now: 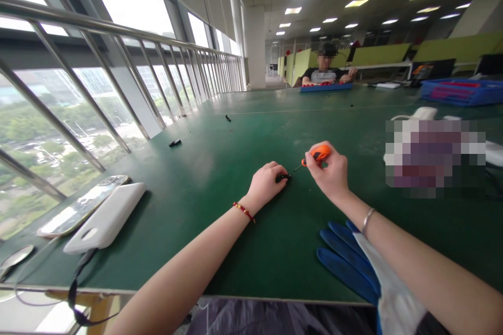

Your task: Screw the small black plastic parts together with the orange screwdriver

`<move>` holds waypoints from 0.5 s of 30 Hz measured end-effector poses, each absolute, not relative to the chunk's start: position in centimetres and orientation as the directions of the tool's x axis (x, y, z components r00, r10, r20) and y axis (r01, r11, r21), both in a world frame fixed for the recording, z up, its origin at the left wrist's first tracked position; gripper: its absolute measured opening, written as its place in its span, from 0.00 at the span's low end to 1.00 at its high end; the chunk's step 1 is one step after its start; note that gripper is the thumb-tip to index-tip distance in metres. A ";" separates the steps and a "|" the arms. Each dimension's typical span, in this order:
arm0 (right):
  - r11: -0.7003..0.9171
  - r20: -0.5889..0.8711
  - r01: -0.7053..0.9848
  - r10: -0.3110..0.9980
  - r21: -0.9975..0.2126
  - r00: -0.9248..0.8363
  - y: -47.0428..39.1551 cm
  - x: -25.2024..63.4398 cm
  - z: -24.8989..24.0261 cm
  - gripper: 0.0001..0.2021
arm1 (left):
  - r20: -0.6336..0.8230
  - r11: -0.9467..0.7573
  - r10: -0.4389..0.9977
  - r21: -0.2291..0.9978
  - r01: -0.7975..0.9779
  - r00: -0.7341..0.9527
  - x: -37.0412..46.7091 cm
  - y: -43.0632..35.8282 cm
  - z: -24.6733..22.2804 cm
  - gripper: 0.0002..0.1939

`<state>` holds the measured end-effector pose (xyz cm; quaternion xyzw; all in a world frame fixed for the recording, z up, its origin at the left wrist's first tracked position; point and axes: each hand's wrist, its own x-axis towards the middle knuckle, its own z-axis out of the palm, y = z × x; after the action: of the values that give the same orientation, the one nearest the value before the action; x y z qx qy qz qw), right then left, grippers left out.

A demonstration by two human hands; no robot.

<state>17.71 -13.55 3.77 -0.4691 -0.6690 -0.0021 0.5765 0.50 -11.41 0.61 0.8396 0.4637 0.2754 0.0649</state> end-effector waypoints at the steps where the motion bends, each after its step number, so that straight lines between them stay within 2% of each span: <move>1: 0.571 0.782 0.626 0.614 -0.531 0.104 -13.8 17.6 3.9 0.08 | 0.408 -0.559 0.815 0.367 0.743 0.411 0.5 -11.4 0.6 0.07; 8: 0.597 0.749 0.616 0.663 -0.514 -0.017 -14.5 16.8 3.9 0.09 | 0.403 -0.549 0.820 0.350 0.759 0.408 0.6 -11.2 0.5 0.08; 15: 0.609 0.788 0.611 0.614 -0.506 0.041 -14.7 17.0 4.0 0.07 | 0.396 -0.537 0.827 0.345 0.770 0.399 0.7 -11.2 0.5 0.08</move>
<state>17.00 -14.68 3.96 -0.4422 -0.6924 0.0011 0.5700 0.69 -11.19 0.54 0.8348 0.4780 0.2679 0.0532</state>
